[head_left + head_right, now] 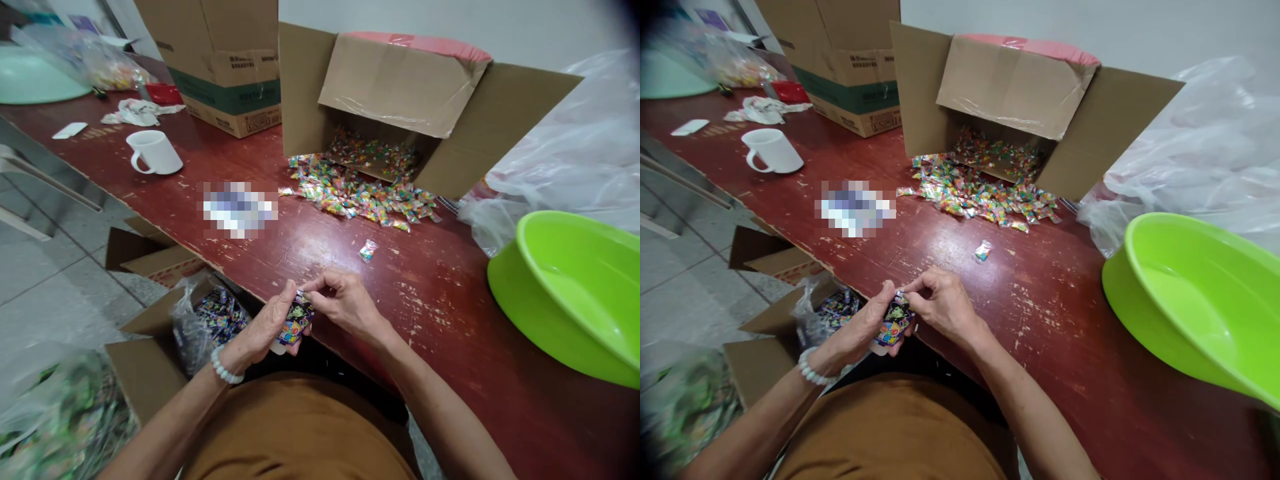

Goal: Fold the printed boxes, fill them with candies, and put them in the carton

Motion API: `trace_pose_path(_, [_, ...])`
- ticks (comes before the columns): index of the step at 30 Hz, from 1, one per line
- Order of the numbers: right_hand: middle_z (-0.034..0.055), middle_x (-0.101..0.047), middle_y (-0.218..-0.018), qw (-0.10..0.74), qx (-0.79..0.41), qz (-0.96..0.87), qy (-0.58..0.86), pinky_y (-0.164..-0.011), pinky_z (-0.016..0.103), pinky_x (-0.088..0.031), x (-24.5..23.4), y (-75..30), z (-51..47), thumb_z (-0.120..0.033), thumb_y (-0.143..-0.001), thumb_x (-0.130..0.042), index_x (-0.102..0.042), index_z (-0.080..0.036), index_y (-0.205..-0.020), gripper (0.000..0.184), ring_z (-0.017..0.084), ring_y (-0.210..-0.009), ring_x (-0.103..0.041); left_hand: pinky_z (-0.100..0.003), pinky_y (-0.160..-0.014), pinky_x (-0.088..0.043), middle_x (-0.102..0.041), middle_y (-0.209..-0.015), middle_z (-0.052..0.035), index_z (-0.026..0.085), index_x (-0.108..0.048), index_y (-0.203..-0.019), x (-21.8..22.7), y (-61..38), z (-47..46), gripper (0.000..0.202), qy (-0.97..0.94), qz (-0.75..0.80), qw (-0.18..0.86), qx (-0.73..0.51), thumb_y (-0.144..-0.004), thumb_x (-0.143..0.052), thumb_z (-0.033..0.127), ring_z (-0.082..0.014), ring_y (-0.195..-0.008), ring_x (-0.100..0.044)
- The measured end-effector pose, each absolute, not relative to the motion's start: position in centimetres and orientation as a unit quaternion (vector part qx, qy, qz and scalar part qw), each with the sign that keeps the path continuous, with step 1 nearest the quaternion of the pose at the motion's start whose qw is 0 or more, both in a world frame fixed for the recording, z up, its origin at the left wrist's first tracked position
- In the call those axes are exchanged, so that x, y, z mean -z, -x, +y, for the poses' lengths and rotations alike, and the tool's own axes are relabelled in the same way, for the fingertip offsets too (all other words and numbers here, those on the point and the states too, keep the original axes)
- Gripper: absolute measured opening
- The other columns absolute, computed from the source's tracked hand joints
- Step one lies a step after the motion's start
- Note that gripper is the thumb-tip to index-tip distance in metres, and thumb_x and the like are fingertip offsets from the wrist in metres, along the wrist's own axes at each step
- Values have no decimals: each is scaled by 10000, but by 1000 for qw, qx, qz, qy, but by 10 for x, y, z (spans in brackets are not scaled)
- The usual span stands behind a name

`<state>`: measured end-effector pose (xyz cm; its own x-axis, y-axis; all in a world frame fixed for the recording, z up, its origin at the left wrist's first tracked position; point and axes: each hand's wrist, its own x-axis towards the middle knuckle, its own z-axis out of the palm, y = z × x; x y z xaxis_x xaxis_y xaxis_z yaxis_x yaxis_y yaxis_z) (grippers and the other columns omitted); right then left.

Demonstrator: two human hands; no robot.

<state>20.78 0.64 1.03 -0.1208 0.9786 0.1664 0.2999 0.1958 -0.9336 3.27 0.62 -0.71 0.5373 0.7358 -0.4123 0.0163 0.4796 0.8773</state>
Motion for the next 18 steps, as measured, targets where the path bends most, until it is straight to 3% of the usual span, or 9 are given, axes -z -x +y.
trace_pose_path(4, [37,-737,-832,447,-442,-601,494,-682,320,-532,-11,-199,-2,-313,-896,-629,-773,-225,-874,171,170,-692,-663,-218,-366,-449,-646,-578,-33,146,-689,-1051,2,-41,7,724,-380,420,778,-271,-844,-446,795,-144,-381,-583])
trace_pose_path(6, [52,-743,-987,482,-440,-590,476,-834,370,-542,-9,-193,-8,-314,-941,-583,-770,-250,-944,198,201,-889,-691,-237,-353,-463,-626,-535,-20,148,-678,-1055,0,-45,8,712,-331,424,793,-288,-846,-451,791,-155,-363,-573])
trace_pose_path(9, [44,-711,-1154,519,-401,-604,454,-1019,399,-467,-2,-191,-10,-262,-955,-563,-749,-295,-1070,221,209,-1143,-622,-253,-371,-494,-637,-557,-11,161,-660,-1076,-2,-50,12,606,-295,403,806,-318,-863,-535,714,-155,-379,-582])
trace_pose_path(11, [40,-709,-1127,495,-400,-617,462,-993,385,-478,0,-200,-1,-286,-968,-546,-737,-301,-1116,243,204,-1100,-632,-255,-466,-553,-690,-677,-14,190,-639,-1119,-5,-51,16,446,-295,373,810,-342,-850,-693,542,-151,-486,-642])
trace_pose_path(13, [53,-703,-1096,464,-376,-628,499,-930,379,-502,0,-220,16,-331,-975,-530,-729,-276,-1141,264,209,-1017,-648,-251,-575,-589,-726,-844,-21,218,-620,-1155,-8,-51,21,423,-300,354,808,-363,-803,-794,374,-142,-622,-683])
trace_pose_path(15, [100,-669,-1184,440,-284,-624,580,-939,405,-488,1,-248,37,-323,-934,-588,-686,-226,-1223,320,245,-1059,-626,-239,-591,-586,-724,-955,-32,222,-619,-1169,-11,-50,28,451,-320,367,790,-372,-780,-817,333,-132,-679,-681])
trace_pose_path(18, [187,-576,-1337,341,-139,-555,746,-1039,485,-393,6,-291,64,-246,-807,-713,-666,-162,-1225,429,343,-1234,-521,-227,-522,-554,-688,-877,-6,209,-645,-1134,-10,-43,37,443,-381,411,745,-362,-756,-829,350,-118,-620,-634])
